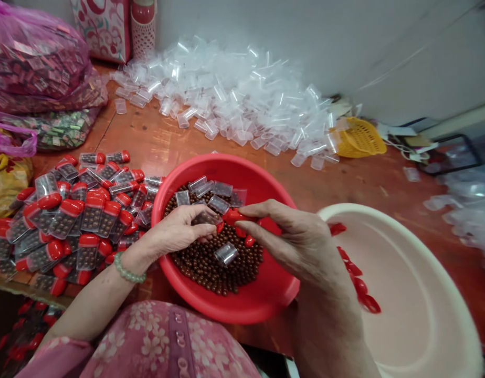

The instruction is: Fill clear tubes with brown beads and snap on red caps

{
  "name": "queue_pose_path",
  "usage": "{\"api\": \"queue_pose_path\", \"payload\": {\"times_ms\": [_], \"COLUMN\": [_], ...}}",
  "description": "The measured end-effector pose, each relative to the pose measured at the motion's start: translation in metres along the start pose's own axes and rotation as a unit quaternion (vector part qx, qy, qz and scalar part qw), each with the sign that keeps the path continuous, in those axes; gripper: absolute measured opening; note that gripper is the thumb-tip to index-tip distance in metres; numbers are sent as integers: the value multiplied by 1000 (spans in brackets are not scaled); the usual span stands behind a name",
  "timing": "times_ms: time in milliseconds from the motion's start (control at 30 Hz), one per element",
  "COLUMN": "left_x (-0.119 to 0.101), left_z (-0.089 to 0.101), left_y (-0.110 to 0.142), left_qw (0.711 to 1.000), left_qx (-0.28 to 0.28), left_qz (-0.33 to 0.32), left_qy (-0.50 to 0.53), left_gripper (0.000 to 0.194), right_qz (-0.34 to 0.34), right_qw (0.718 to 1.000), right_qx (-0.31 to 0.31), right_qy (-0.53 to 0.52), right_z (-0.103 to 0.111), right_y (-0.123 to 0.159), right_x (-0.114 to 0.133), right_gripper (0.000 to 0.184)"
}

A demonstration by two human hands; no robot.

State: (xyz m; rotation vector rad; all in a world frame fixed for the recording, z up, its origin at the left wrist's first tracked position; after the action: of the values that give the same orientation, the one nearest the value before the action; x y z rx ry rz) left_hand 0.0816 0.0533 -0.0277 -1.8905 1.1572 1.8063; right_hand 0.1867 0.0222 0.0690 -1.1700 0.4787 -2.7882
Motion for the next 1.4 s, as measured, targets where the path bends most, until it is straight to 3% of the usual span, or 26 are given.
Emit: {"api": "queue_pose_path", "payload": {"times_ms": [267, 400, 500, 733, 1100, 1300, 1400], "left_x": [2, -2, -3, -5, 3, 0, -2], "left_z": [-2, -4, -6, -9, -6, -8, -7], "left_y": [2, 3, 3, 5, 3, 4, 5], "left_qw": [995, 982, 965, 948, 945, 949, 952], "left_qx": [11, 48, 86, 133, 119, 117, 98], "left_qz": [36, 35, 43, 41, 72, 67, 58], "left_qy": [87, 182, 244, 288, 296, 286, 283], "left_gripper": [16, 26, 39, 41, 29, 40, 37], "right_qz": [-50, -117, -145, -184, -175, -184, -177], "right_qw": [995, 971, 950, 933, 939, 929, 934], "right_qx": [-65, -145, -174, -147, -94, -146, -133], "right_qy": [-61, -149, -215, -274, -280, -287, -281], "right_z": [2, 7, -2, -29, -29, -26, -35], "right_y": [0, -2, -6, -8, -13, -11, -10], "right_x": [-9, -20, -23, -24, -29, -31, -25], "right_gripper": [12, 12, 14, 18, 16, 18, 16]}}
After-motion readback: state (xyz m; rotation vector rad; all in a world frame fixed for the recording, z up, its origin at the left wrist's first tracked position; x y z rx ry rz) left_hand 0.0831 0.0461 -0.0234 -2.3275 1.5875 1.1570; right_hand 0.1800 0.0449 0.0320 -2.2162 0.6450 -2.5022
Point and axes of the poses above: each hand's wrist, its own y-axis away from the middle knuckle, its own z-axis out of the back of the hand, x = y × z, the point moved 10 cm from there along -y, towards the middle knuckle, and after that the axes turned 7 degrees about -x, right-handed, at the moved point
